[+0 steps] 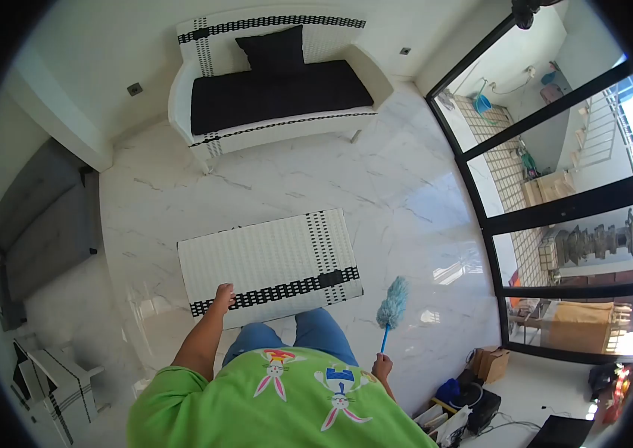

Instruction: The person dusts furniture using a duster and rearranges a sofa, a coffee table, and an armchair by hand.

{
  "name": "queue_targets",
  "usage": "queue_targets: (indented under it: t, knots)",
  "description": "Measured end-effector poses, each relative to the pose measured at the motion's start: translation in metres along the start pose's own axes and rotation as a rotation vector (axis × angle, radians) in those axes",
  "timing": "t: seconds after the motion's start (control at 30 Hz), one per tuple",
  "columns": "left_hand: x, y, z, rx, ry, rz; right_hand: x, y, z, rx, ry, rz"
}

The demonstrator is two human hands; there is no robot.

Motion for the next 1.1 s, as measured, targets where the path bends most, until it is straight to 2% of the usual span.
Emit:
queue_targets:
  t: [0.03,0.1,0.13,0.2,0.23,0.3,0.33,0.37,0.4,0.43,0.47,0.5,0.57,0.6,0.63,0.7,0.77,0.8,0.9,0.97,1.1]
  knots:
    - [0.003,0.016,0.002,-0.007,-0.008,0.026,0.002,0.010,0.010,0.012,-0.031,0.061]
    - [0.035,0.046,0.028,0.198,-0.389,-0.217,0.036,0.041,0.005,0.026,-0.024,0.224]
    - [0.060,0.069,0.045,0.224,-0.446,-0.202,0.066,0.062,-0.012,0.031,0.019,0.321]
    - [0.074,0.097,0.080,0.274,-0.582,-0.168,0.066,0.118,-0.040,-0.056,0.030,0.305]
    - [0.063,0.091,0.098,0.306,-0.654,-0.161,0.053,0.146,-0.052,0.012,0.057,0.222]
    - [0.053,0.080,0.127,0.423,-0.832,-0.316,0.081,0.163,-0.098,0.183,0.095,0.135]
    - [0.034,0.084,0.140,0.356,-0.725,-0.297,0.100,0.151,-0.128,0.204,0.062,0.090]
    - [0.036,0.063,0.142,0.266,-0.622,-0.310,0.121,0.158,-0.159,0.277,0.062,0.135]
    - [0.045,0.067,0.154,0.257,-0.733,-0.219,0.149,0.162,-0.176,0.235,0.116,0.149]
    - [0.044,0.073,0.166,0.251,-0.844,-0.129,0.174,0.166,-0.188,0.396,0.112,0.148]
    - [0.036,0.051,0.159,0.215,-0.726,-0.028,0.196,0.181,-0.196,0.374,0.045,0.187]
    - [0.026,0.029,0.149,0.177,-0.607,0.072,0.230,0.182,-0.200,0.291,0.074,0.176]
    - [0.060,0.040,0.168,0.071,-0.586,0.111,0.250,0.206,-0.224,0.523,0.045,0.111]
    - [0.071,0.047,0.174,-0.044,-0.567,0.139,0.256,0.204,-0.238,0.458,0.098,0.107]
    - [0.070,0.049,0.173,-0.036,-0.566,0.152,0.258,0.199,-0.250,0.394,0.150,0.103]
    - [0.056,0.047,0.174,-0.161,-0.546,0.170,0.254,0.184,-0.251,0.348,0.095,0.119]
    - [0.054,0.052,0.181,-0.185,-0.544,0.111,0.246,0.184,-0.252,0.398,0.177,0.013]
    - [0.055,0.057,0.187,-0.202,-0.512,0.101,0.239,0.188,-0.251,0.273,0.173,0.087]
    - [0.045,0.049,0.193,-0.186,-0.428,0.082,0.214,0.184,-0.252,0.203,0.164,0.156]
    - [0.038,0.044,0.182,-0.290,-0.295,0.000,0.206,0.179,-0.246,0.125,0.148,0.150]
    - [0.049,0.039,0.170,-0.247,-0.259,0.029,0.219,0.215,-0.242,0.026,0.213,0.284]
Point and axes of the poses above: each hand's wrist, its own x-axis towards the middle knuckle, its own z-axis out of the back of the hand, y = z × x, the point moved 4 cm from there along x, towards the middle knuckle, and after that the axes turned 1 degree about -z, right-handed, at the moved point
